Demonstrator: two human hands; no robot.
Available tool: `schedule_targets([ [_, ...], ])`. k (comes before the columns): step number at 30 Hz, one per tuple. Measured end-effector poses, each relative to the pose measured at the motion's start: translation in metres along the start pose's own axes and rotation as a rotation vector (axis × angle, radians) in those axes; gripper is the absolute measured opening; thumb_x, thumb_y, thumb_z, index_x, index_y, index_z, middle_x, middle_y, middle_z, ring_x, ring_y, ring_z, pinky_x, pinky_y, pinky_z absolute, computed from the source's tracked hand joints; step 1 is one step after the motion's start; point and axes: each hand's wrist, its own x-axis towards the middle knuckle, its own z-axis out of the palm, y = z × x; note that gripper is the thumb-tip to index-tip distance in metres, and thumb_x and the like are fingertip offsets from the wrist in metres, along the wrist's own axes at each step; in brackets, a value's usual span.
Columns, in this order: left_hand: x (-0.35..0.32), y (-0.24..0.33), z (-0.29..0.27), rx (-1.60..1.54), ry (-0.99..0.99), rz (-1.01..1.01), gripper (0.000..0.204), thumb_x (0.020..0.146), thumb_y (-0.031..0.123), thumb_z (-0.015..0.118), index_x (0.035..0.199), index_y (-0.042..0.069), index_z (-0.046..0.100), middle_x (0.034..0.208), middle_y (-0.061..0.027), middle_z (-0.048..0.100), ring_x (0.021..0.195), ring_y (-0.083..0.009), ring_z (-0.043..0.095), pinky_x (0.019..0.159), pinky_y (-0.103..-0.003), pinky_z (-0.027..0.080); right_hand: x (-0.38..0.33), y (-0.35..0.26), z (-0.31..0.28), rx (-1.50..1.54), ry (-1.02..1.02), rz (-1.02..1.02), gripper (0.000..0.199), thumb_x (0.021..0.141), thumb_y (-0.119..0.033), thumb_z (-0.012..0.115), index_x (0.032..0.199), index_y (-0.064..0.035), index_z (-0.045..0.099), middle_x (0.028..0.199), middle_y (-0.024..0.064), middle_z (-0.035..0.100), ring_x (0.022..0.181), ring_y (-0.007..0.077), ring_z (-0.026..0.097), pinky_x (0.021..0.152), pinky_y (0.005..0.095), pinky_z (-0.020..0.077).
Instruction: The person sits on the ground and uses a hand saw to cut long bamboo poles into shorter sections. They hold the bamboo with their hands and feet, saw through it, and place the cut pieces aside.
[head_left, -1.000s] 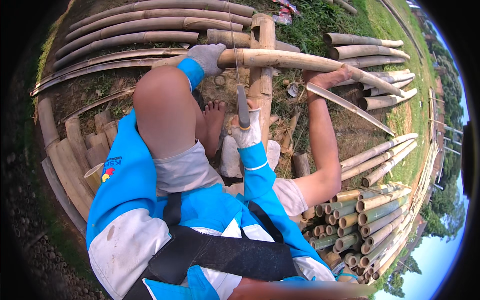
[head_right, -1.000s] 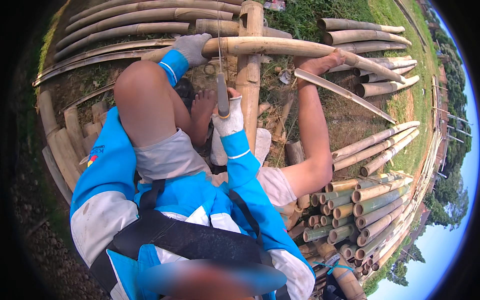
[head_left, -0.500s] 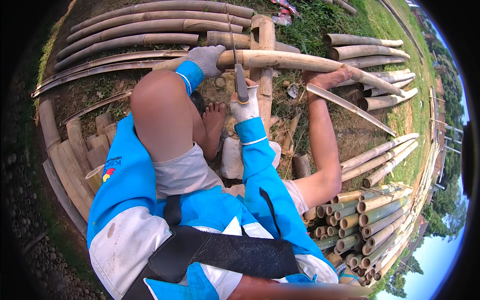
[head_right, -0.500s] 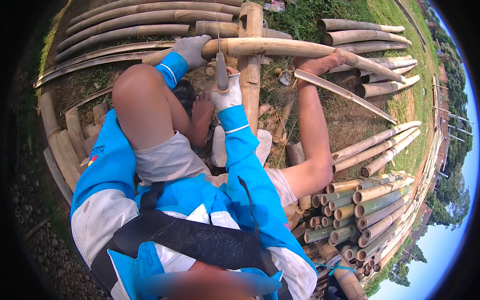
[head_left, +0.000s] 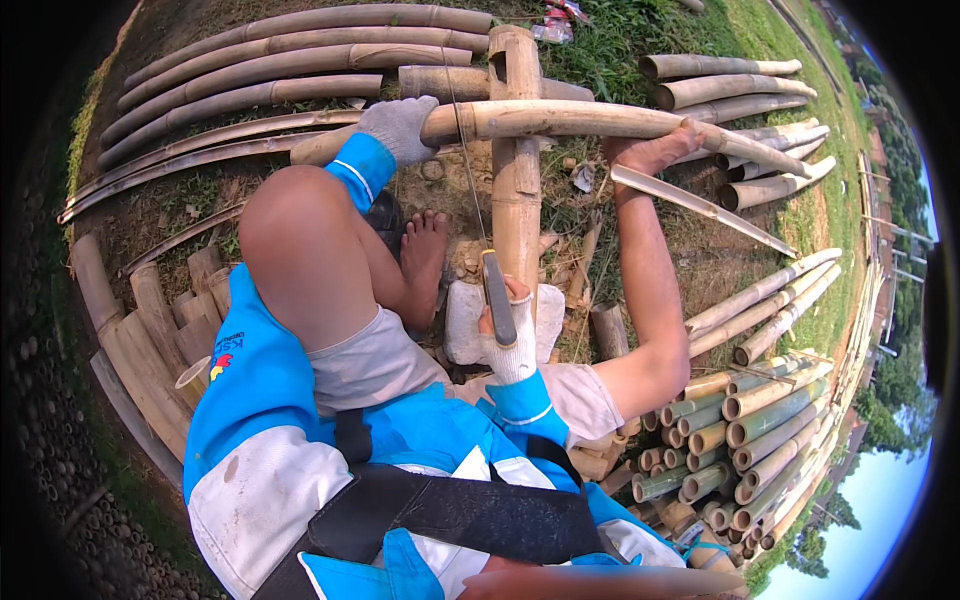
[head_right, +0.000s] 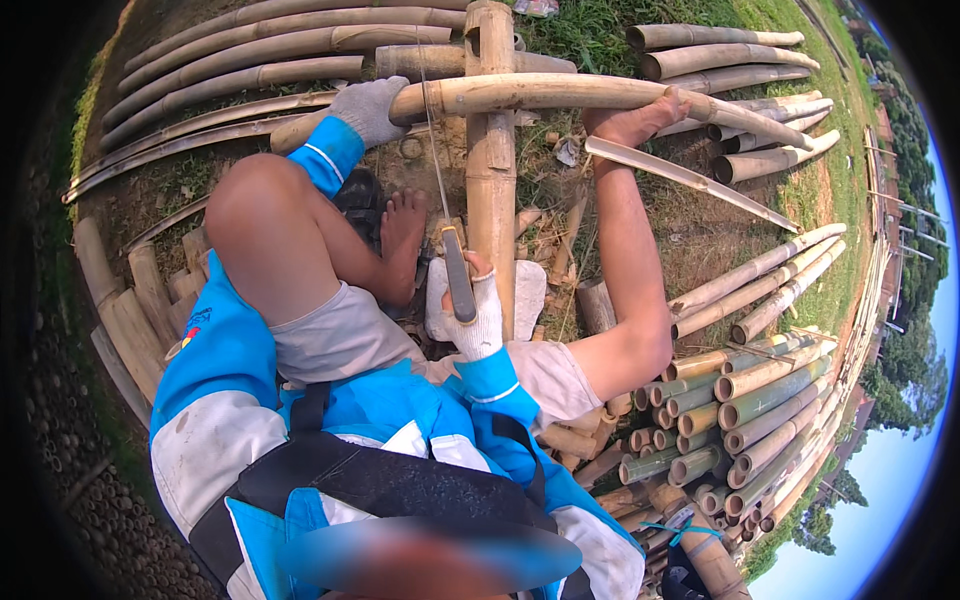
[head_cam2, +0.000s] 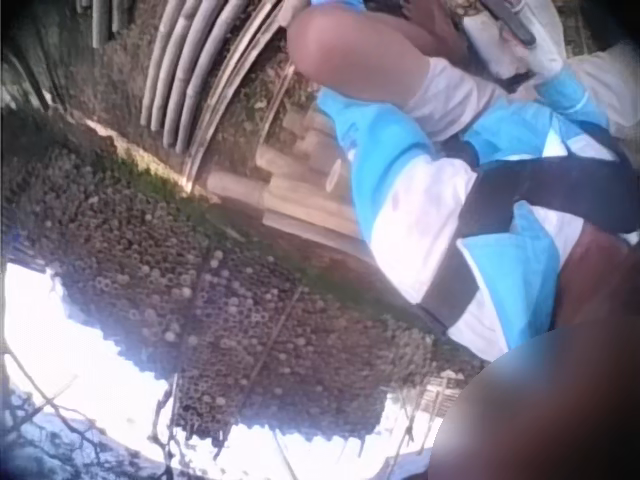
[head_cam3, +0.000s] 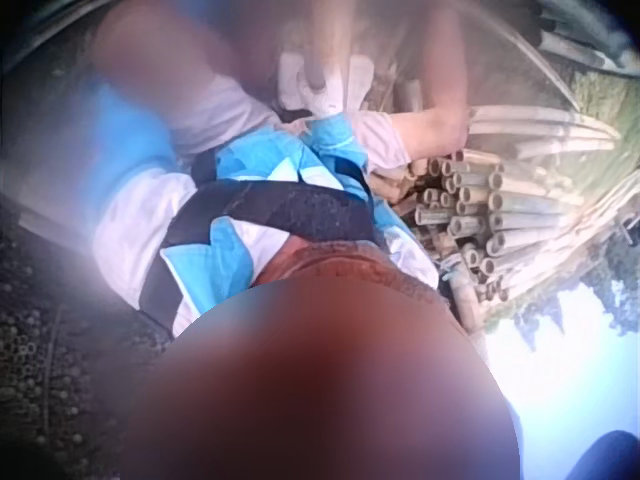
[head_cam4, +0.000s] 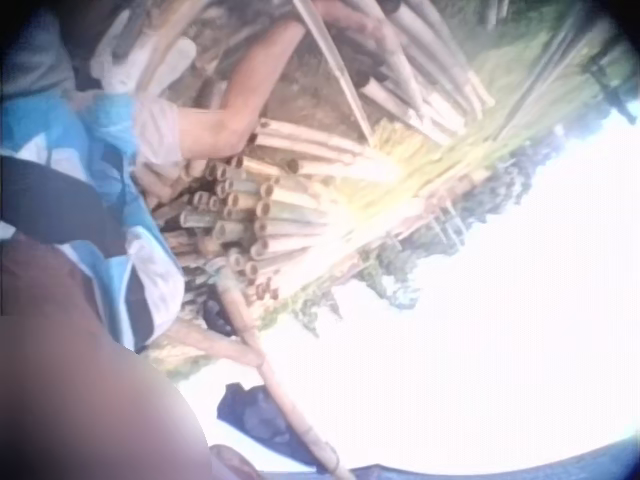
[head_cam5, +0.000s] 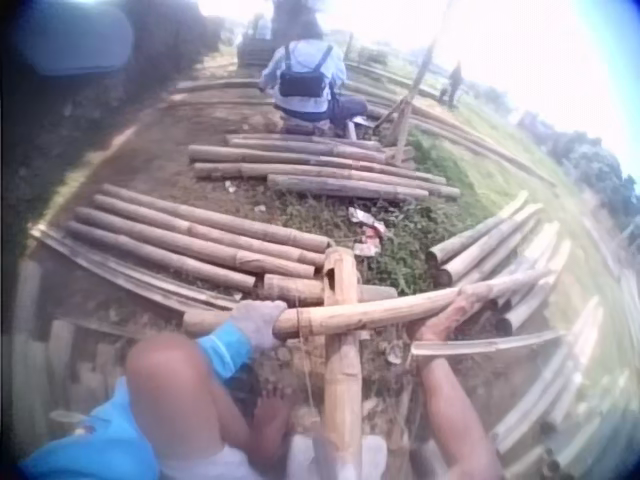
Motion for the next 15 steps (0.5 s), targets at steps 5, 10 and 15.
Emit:
schedule_targets([
  [5, -0.004, 0.004, -0.004, 0.012, 0.029, -0.002, 0.060, 0.077, 0.042, 0.082, 0.127, 0.018, 0.060, 0.119, -0.0150, 0.072, 0.109, -0.0373, 0.070, 0.091, -0.051, 0.056, 0.130, 0.042, 0.067, -0.046, 0.046, -0.140, 0.056, 0.085, 0.002, 0.064, 0.139, -0.0026, 0.049, 0.125, 0.0176, 0.058, 0.112, 0.0325, 0.063, 0.098, 0.0385, 0.0518],
  [10, -0.001, 0.004, -0.004, 0.048, 0.041, -0.007, 0.062, 0.076, 0.046, 0.081, 0.130, 0.021, 0.060, 0.118, -0.0140, 0.073, 0.109, -0.0369, 0.070, 0.091, -0.051, 0.057, 0.042, 0.030, 0.036, -0.067, 0.096, -0.167, 0.055, 0.084, 0.000, 0.064, 0.138, -0.0046, 0.052, 0.126, 0.0202, 0.060, 0.116, 0.0367, 0.064, 0.099, 0.0408, 0.0529],
  [15, 0.002, 0.001, 0.002, 0.024, 0.005, -0.029, 0.061, 0.077, 0.048, 0.080, 0.128, 0.021, 0.061, 0.118, -0.0131, 0.073, 0.109, -0.0367, 0.070, 0.092, -0.051, 0.057, -0.093, 0.006, -0.022, -0.028, 0.019, 0.029, 0.058, 0.084, -0.001, 0.064, 0.140, -0.0026, 0.049, 0.126, 0.0190, 0.059, 0.112, 0.0304, 0.064, 0.099, 0.0393, 0.0517],
])
